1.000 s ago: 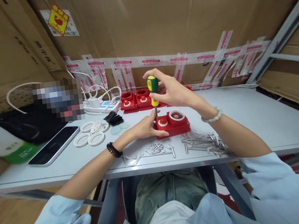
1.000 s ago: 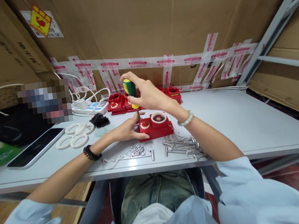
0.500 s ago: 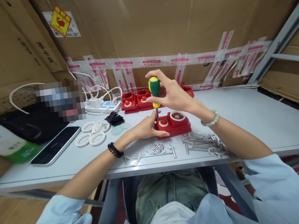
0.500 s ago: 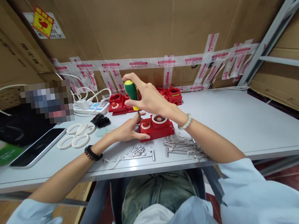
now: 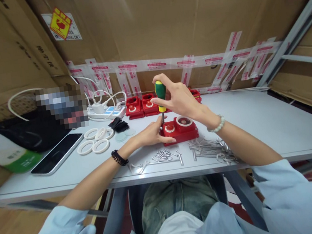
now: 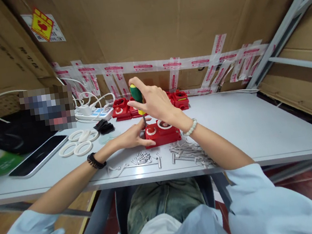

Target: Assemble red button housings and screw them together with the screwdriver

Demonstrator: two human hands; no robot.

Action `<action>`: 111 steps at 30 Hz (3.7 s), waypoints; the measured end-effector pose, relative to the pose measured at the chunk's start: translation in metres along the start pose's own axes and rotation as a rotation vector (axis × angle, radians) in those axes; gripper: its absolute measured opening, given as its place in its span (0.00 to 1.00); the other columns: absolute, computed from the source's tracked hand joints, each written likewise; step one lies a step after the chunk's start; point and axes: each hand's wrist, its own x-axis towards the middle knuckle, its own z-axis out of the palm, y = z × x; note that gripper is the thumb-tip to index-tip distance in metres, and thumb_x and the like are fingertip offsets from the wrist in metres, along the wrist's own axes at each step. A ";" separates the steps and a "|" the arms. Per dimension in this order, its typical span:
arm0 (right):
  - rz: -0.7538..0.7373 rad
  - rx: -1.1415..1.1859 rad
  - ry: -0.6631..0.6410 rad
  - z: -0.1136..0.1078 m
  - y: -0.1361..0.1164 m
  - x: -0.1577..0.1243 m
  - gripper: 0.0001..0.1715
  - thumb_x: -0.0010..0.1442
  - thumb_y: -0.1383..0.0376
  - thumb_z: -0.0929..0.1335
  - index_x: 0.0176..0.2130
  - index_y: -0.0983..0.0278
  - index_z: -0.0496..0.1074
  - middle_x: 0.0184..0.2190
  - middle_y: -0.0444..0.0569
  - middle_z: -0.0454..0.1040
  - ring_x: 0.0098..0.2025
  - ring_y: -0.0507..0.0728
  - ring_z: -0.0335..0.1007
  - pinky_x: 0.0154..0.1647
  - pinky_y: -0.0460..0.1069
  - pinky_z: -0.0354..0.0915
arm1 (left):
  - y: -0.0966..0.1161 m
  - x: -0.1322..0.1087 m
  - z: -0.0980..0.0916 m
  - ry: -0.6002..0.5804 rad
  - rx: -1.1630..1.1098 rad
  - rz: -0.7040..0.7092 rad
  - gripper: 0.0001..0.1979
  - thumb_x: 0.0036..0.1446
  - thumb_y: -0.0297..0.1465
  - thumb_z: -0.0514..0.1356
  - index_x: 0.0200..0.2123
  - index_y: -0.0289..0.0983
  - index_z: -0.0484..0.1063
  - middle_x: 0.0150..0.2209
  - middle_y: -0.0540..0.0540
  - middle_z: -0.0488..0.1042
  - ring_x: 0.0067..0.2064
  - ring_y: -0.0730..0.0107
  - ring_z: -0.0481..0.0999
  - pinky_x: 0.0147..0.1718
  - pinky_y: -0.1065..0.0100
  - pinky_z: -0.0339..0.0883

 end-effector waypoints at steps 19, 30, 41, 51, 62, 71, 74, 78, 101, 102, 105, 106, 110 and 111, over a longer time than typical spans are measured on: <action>-0.071 0.180 -0.168 -0.011 0.008 0.003 0.27 0.51 0.75 0.62 0.50 0.60 0.61 0.40 0.47 0.69 0.36 0.53 0.63 0.39 0.50 0.63 | 0.004 -0.001 -0.001 -0.024 -0.027 -0.035 0.45 0.46 0.51 0.68 0.58 0.33 0.55 0.52 0.31 0.72 0.51 0.44 0.75 0.48 0.50 0.70; 0.073 -0.066 0.023 -0.005 -0.007 0.001 0.17 0.58 0.62 0.71 0.46 0.61 0.65 0.31 0.44 0.69 0.30 0.53 0.60 0.37 0.52 0.60 | 0.000 0.000 0.000 -0.018 -0.013 -0.012 0.43 0.46 0.51 0.68 0.57 0.34 0.56 0.53 0.31 0.72 0.54 0.41 0.73 0.49 0.47 0.69; 0.007 0.189 -0.064 -0.003 0.004 0.002 0.24 0.59 0.66 0.68 0.54 0.59 0.62 0.36 0.44 0.69 0.32 0.53 0.67 0.39 0.52 0.65 | 0.000 -0.001 0.000 -0.013 -0.070 -0.005 0.43 0.45 0.48 0.69 0.59 0.37 0.56 0.51 0.35 0.75 0.52 0.43 0.75 0.48 0.49 0.70; -0.049 0.328 -0.165 -0.007 0.014 0.002 0.27 0.56 0.69 0.66 0.55 0.60 0.58 0.43 0.47 0.69 0.39 0.53 0.68 0.41 0.51 0.66 | 0.003 -0.001 -0.001 -0.022 -0.044 -0.039 0.42 0.46 0.50 0.69 0.57 0.35 0.57 0.49 0.35 0.74 0.48 0.47 0.77 0.45 0.50 0.72; 0.022 0.153 -0.049 0.003 0.005 0.001 0.23 0.58 0.69 0.65 0.52 0.59 0.57 0.32 0.42 0.65 0.30 0.52 0.62 0.36 0.52 0.64 | 0.001 0.000 0.000 -0.009 -0.009 -0.012 0.44 0.46 0.50 0.68 0.59 0.36 0.56 0.48 0.35 0.75 0.52 0.42 0.75 0.49 0.47 0.69; 0.057 0.128 0.020 0.000 -0.003 0.000 0.20 0.56 0.63 0.71 0.43 0.59 0.58 0.30 0.41 0.68 0.28 0.53 0.63 0.36 0.53 0.64 | 0.002 -0.001 -0.001 -0.011 -0.045 -0.018 0.42 0.46 0.49 0.69 0.58 0.35 0.57 0.49 0.35 0.75 0.54 0.41 0.74 0.50 0.46 0.69; 0.093 0.074 0.041 0.007 -0.010 -0.002 0.21 0.58 0.64 0.70 0.47 0.61 0.57 0.30 0.42 0.67 0.28 0.53 0.62 0.36 0.53 0.63 | 0.002 0.000 0.000 -0.016 -0.047 -0.014 0.45 0.46 0.50 0.68 0.59 0.34 0.55 0.51 0.32 0.74 0.55 0.40 0.73 0.51 0.45 0.68; 0.051 0.085 -0.039 0.001 -0.004 0.000 0.23 0.59 0.67 0.68 0.52 0.60 0.58 0.34 0.43 0.66 0.31 0.53 0.63 0.38 0.53 0.63 | 0.002 0.000 0.000 -0.011 -0.024 -0.021 0.45 0.45 0.51 0.68 0.59 0.34 0.55 0.51 0.31 0.73 0.55 0.39 0.73 0.51 0.44 0.68; 0.096 0.473 0.065 -0.039 0.002 -0.022 0.20 0.53 0.64 0.73 0.42 0.58 0.61 0.34 0.43 0.66 0.34 0.53 0.69 0.31 0.50 0.71 | -0.004 -0.001 0.001 -0.012 -0.015 -0.012 0.46 0.48 0.48 0.69 0.63 0.36 0.52 0.52 0.34 0.73 0.53 0.45 0.74 0.49 0.51 0.69; 0.121 0.519 -0.010 -0.040 0.000 -0.029 0.20 0.53 0.64 0.73 0.41 0.59 0.62 0.33 0.42 0.65 0.32 0.52 0.68 0.29 0.49 0.70 | -0.004 -0.001 0.002 -0.011 -0.020 -0.001 0.46 0.48 0.47 0.69 0.63 0.36 0.53 0.53 0.34 0.73 0.54 0.45 0.74 0.50 0.51 0.69; 0.151 0.565 -0.132 -0.032 -0.002 -0.047 0.19 0.53 0.66 0.73 0.42 0.61 0.62 0.31 0.41 0.64 0.30 0.51 0.67 0.28 0.48 0.68 | -0.005 0.000 0.002 -0.005 -0.039 0.025 0.43 0.49 0.45 0.68 0.62 0.36 0.55 0.52 0.36 0.74 0.54 0.47 0.74 0.51 0.51 0.68; 0.150 0.559 -0.145 -0.028 -0.001 -0.051 0.20 0.52 0.66 0.73 0.42 0.61 0.62 0.31 0.41 0.64 0.31 0.51 0.67 0.29 0.48 0.68 | -0.005 0.000 0.002 -0.004 -0.042 0.030 0.42 0.48 0.45 0.68 0.62 0.37 0.55 0.51 0.36 0.74 0.53 0.47 0.74 0.51 0.51 0.68; 0.148 0.538 -0.154 -0.016 0.006 -0.057 0.20 0.53 0.66 0.73 0.42 0.61 0.62 0.31 0.41 0.65 0.31 0.50 0.67 0.30 0.47 0.66 | -0.005 0.000 0.002 0.005 -0.023 0.016 0.43 0.48 0.46 0.68 0.62 0.36 0.55 0.51 0.35 0.74 0.53 0.46 0.74 0.51 0.50 0.67; 0.144 0.533 -0.158 -0.014 0.007 -0.057 0.19 0.54 0.66 0.72 0.42 0.61 0.62 0.31 0.41 0.65 0.32 0.50 0.67 0.30 0.47 0.66 | -0.005 0.000 0.002 0.004 -0.017 0.007 0.44 0.48 0.46 0.68 0.62 0.36 0.55 0.52 0.34 0.73 0.53 0.46 0.74 0.50 0.50 0.67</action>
